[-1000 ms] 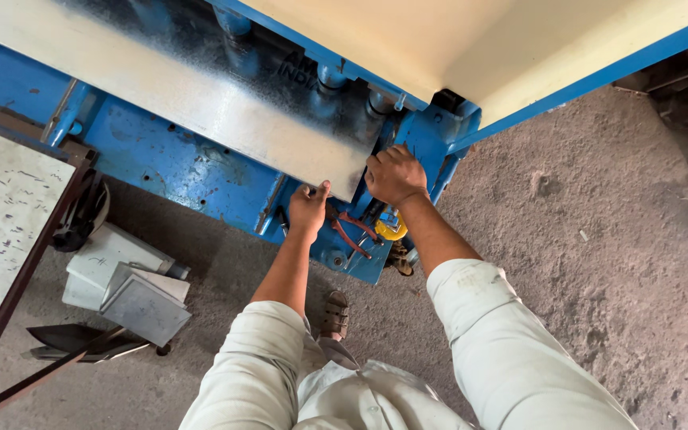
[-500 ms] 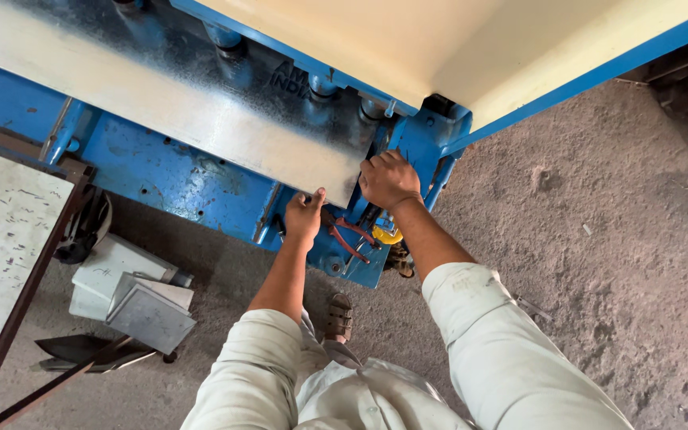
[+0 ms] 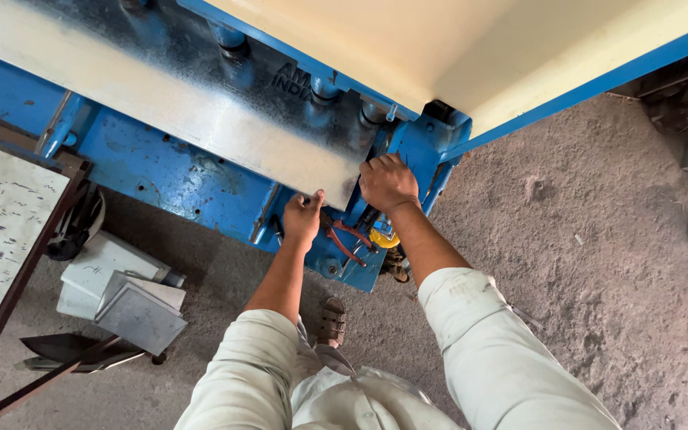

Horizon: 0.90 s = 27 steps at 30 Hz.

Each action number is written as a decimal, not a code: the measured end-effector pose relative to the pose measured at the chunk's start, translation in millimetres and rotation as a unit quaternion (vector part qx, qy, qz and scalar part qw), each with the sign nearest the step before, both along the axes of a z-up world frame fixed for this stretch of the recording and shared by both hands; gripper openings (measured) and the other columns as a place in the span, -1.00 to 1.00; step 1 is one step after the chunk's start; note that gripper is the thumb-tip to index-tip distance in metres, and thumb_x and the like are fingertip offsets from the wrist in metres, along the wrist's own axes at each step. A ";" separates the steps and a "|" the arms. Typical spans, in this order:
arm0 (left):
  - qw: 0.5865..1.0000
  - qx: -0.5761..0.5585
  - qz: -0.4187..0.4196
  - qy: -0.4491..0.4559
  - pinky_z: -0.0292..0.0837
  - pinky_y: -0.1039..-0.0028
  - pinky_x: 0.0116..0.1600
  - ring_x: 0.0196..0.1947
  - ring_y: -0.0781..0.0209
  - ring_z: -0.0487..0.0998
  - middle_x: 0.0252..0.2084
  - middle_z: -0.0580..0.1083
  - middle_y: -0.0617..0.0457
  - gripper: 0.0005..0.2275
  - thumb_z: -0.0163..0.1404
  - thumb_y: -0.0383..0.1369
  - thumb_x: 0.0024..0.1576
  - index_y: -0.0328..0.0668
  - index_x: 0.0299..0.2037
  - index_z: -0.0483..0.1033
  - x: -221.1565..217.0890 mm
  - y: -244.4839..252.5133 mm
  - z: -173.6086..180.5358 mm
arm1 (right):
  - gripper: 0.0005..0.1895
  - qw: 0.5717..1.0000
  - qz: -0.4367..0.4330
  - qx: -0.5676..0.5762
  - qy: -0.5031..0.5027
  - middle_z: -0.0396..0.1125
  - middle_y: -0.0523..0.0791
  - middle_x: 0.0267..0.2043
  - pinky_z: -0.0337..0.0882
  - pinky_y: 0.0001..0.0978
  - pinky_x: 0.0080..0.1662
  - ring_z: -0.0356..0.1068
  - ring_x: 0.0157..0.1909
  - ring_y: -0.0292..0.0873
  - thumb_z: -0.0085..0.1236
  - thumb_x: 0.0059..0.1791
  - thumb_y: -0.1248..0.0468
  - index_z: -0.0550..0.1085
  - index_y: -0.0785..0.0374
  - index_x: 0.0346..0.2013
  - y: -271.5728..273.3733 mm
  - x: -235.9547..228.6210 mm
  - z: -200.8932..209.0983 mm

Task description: The person repeatedly picks up rectangular metal sheets from a table and feeds them into a blue industrial bending machine. They align each sheet, operate the machine to bend the edge, and then place the finished piece onto a growing stack. The process is repeated for multiple sheets throughout the clip.

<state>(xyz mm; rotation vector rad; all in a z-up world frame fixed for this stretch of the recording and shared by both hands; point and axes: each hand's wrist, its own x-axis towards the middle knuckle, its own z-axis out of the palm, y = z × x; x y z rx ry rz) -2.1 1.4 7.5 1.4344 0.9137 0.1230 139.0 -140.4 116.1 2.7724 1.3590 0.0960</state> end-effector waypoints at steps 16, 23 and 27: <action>1.000 -0.020 0.011 -0.019 0.24 0.34 -0.39 -0.49 0.28 0.24 -0.54 0.29 0.05 -0.53 0.20 -0.05 0.15 -0.36 -0.42 0.33 -0.8 0.3 -5.5 | -0.87 1.000 0.008 0.007 -0.023 0.47 -0.14 -0.29 0.36 -0.20 0.20 0.45 -0.05 -0.10 0.15 -0.02 0.17 0.54 0.15 -0.35 2.1 -0.3 0.0; 0.964 -0.256 0.040 -0.058 0.27 0.38 -0.44 -0.51 0.19 0.36 -0.46 0.38 0.06 -0.70 0.14 -0.18 0.21 -0.29 -0.19 0.40 3.8 -0.5 -18.9 | -0.81 0.997 0.013 0.065 -0.028 0.47 -0.12 -0.32 0.39 -0.18 0.11 0.45 -0.11 -0.06 0.16 -0.06 0.11 0.53 0.13 -0.45 1.9 -2.0 5.6; 0.937 -0.309 0.073 -0.147 0.64 0.32 -0.16 -0.28 0.17 0.54 -0.22 0.48 -0.01 -0.72 0.11 -0.23 0.21 -0.24 -0.05 0.39 11.5 -10.3 -40.8 | -0.76 0.996 0.023 0.082 -0.033 0.46 -0.10 -0.35 0.44 -0.16 0.04 0.45 -0.15 -0.03 0.20 -0.06 0.06 0.52 0.12 -0.50 4.6 -2.9 10.3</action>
